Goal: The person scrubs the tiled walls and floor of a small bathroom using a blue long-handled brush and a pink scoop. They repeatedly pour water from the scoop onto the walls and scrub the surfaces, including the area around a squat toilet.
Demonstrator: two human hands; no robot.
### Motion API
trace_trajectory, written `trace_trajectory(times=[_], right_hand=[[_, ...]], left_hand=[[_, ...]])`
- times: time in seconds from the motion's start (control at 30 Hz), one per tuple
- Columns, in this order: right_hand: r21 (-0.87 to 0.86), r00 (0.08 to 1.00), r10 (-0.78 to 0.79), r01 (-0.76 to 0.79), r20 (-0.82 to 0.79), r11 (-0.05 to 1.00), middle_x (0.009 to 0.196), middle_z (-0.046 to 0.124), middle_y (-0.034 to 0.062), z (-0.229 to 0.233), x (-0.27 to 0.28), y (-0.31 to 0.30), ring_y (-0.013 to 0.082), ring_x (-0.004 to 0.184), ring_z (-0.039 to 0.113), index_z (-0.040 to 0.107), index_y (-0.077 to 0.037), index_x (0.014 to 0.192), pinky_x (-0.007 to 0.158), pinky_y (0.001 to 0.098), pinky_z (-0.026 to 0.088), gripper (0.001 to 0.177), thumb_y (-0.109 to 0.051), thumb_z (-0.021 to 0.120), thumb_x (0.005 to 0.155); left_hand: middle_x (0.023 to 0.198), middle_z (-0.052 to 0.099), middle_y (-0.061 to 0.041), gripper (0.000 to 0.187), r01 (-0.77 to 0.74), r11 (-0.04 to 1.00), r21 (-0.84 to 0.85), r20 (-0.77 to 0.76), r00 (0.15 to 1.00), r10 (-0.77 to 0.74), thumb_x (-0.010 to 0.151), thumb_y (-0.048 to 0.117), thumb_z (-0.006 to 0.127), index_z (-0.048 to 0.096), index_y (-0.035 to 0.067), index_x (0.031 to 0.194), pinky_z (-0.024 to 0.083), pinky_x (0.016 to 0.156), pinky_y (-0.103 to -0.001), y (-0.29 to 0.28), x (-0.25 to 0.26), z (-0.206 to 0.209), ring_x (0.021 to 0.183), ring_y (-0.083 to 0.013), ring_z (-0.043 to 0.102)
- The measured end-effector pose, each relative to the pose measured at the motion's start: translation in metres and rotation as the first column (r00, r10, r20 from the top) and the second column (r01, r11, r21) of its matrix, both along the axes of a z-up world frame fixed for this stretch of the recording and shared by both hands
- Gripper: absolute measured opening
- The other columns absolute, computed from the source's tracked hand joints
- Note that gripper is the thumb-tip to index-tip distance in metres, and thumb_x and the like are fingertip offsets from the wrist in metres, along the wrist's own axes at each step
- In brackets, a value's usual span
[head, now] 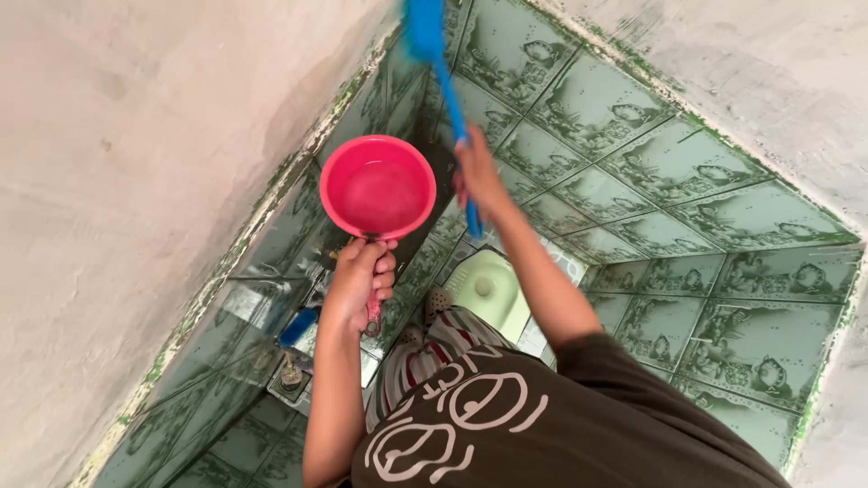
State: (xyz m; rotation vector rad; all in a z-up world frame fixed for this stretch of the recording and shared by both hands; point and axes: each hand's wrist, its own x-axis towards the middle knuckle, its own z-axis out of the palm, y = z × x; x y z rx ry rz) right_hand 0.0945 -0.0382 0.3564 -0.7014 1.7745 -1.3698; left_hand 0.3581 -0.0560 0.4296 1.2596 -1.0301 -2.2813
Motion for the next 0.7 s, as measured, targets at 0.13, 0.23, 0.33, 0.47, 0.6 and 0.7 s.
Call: trace_trajectory(times=[0.13,0.23,0.33,0.47,0.6,0.7], right_hand=[[-0.081,0.990,-0.109,0.102,-0.088,0.992,0.067,0.060,0.0156,-0.013,-0.080,-0.061,0.0252,0.039,0.062,0.028,-0.015,0.157,0.031,0.0308,0.054,0.053,-0.036,0.037,0.109],[-0.071,0.988,-0.147,0.144,-0.037,0.987,0.066,0.058,0.0143,-0.014,-0.081,-0.068,0.0250,0.036,0.060,0.030,-0.017,0.156,0.028,0.0319,0.053,0.054,-0.042,0.040,0.109],[-0.070,0.992,-0.120,0.118,-0.030,0.991,0.065,0.061,0.0177,-0.022,-0.030,-0.035,0.0273,0.038,0.063,0.033,-0.007,0.150,0.029,0.0354,0.054,0.056,-0.044,0.039,0.108],[-0.092,0.995,-0.063,0.070,0.078,0.993,0.057,0.063,0.0216,-0.059,0.056,0.013,0.0318,0.033,0.062,0.054,0.000,0.107,0.025,0.0368,0.050,0.047,-0.046,0.043,0.109],[-0.079,0.990,-0.085,0.094,0.110,0.992,0.049,0.058,0.0219,-0.041,0.052,0.000,0.0312,0.029,0.058,0.051,-0.005,0.087,0.024,0.0353,0.046,0.047,-0.044,0.040,0.110],[-0.170,0.991,-0.134,0.134,0.007,0.976,0.048,0.057,0.0218,-0.040,-0.011,-0.039,0.0318,0.031,0.058,0.052,-0.002,0.082,0.027,0.0401,0.048,0.048,-0.039,0.039,0.110]], left_hand=[[0.067,0.033,0.003,0.014,-0.011,1.000,-0.014,0.003,1.000,0.011,0.100,0.016,0.051,0.056,0.005,0.105,0.032,0.036,-0.022,-0.001,0.013,0.001,0.045,-0.0040,0.032],[0.067,0.033,0.003,0.014,-0.027,1.000,-0.011,0.006,1.000,0.027,0.100,0.016,0.051,0.056,0.004,0.105,0.031,0.036,-0.022,0.000,0.024,-0.002,0.045,-0.0043,0.032],[0.067,0.032,0.003,0.014,-0.036,0.999,0.000,-0.002,0.999,0.036,0.100,0.016,0.051,0.056,0.003,0.105,0.031,0.035,-0.022,-0.001,0.030,-0.006,0.045,-0.0046,0.032],[0.067,0.032,0.002,0.015,-0.056,0.998,0.014,-0.004,0.998,0.056,0.100,0.015,0.052,0.056,0.002,0.105,0.031,0.035,-0.022,-0.006,0.036,-0.005,0.044,-0.0050,0.032],[0.067,0.032,0.002,0.015,-0.070,0.997,0.019,-0.003,0.998,0.070,0.100,0.015,0.052,0.056,0.002,0.105,0.031,0.035,-0.023,-0.009,0.040,-0.005,0.044,-0.0054,0.032],[0.067,0.031,0.003,0.015,-0.084,0.996,0.021,0.000,0.996,0.084,0.100,0.016,0.052,0.058,0.003,0.106,0.031,0.034,-0.021,-0.011,0.039,-0.002,0.044,-0.0047,0.032]])
